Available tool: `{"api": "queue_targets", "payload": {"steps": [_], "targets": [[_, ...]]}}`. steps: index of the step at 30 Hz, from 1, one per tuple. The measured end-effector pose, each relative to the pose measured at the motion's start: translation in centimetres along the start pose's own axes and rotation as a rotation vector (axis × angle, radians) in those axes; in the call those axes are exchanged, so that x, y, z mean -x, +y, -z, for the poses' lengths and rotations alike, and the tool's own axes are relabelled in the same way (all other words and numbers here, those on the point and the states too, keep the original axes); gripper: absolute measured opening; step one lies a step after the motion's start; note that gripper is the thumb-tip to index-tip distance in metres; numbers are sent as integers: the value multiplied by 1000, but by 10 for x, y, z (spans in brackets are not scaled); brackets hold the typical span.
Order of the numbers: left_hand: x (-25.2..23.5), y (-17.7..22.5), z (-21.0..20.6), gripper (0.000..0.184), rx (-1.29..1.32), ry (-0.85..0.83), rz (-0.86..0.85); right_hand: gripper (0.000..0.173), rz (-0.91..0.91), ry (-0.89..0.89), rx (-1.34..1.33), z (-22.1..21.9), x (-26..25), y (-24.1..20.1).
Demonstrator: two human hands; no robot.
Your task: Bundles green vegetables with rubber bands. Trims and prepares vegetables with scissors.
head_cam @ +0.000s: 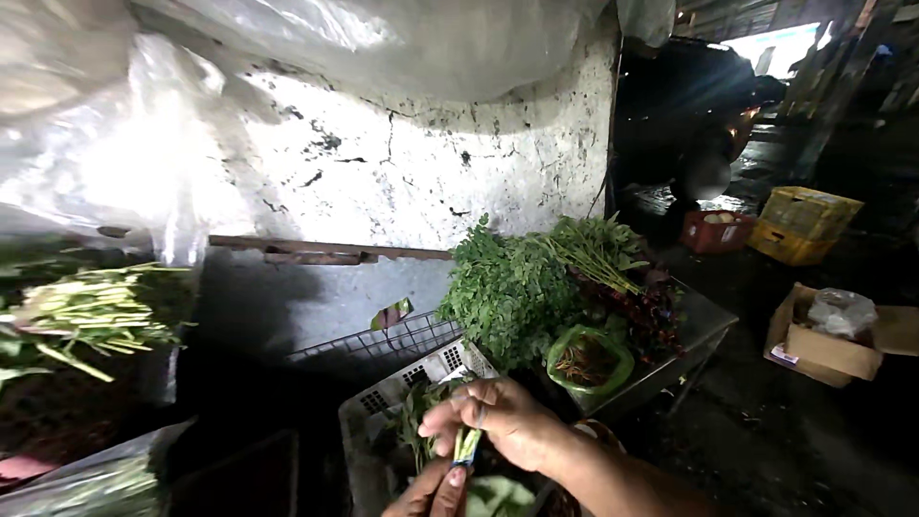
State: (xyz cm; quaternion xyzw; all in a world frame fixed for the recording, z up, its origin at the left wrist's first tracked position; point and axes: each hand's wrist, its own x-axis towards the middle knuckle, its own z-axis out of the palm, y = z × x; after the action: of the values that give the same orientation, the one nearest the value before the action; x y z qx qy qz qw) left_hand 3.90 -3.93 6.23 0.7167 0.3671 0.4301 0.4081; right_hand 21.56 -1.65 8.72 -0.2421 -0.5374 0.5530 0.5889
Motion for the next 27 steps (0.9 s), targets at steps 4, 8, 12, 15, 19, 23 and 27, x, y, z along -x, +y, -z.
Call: {"api": "queue_targets", "payload": {"steps": [4,8,12,15,19,23,27], "targets": [[-8,-8,2,18,-175,-56,91,12,366,-174,669,-2,7,-2],[-15,-5,4,15,94,192,20,22,708,-121,560,-16,16,8],[-12,14,-12,20,5,365,-183,52,331,101,-87,-17,9,3],[-8,2,-20,33,-198,341,-329,47,108,77,-268,-8,6,-6],[-3,-8,-16,35,-470,134,-220,17,193,34,443,9,7,-8],[-11,-8,-11,30,-393,150,71,33,612,-201,978,2,19,5],[-11,-9,-21,23,-124,404,-4,31,680,-90,526,-2,26,22]]}}
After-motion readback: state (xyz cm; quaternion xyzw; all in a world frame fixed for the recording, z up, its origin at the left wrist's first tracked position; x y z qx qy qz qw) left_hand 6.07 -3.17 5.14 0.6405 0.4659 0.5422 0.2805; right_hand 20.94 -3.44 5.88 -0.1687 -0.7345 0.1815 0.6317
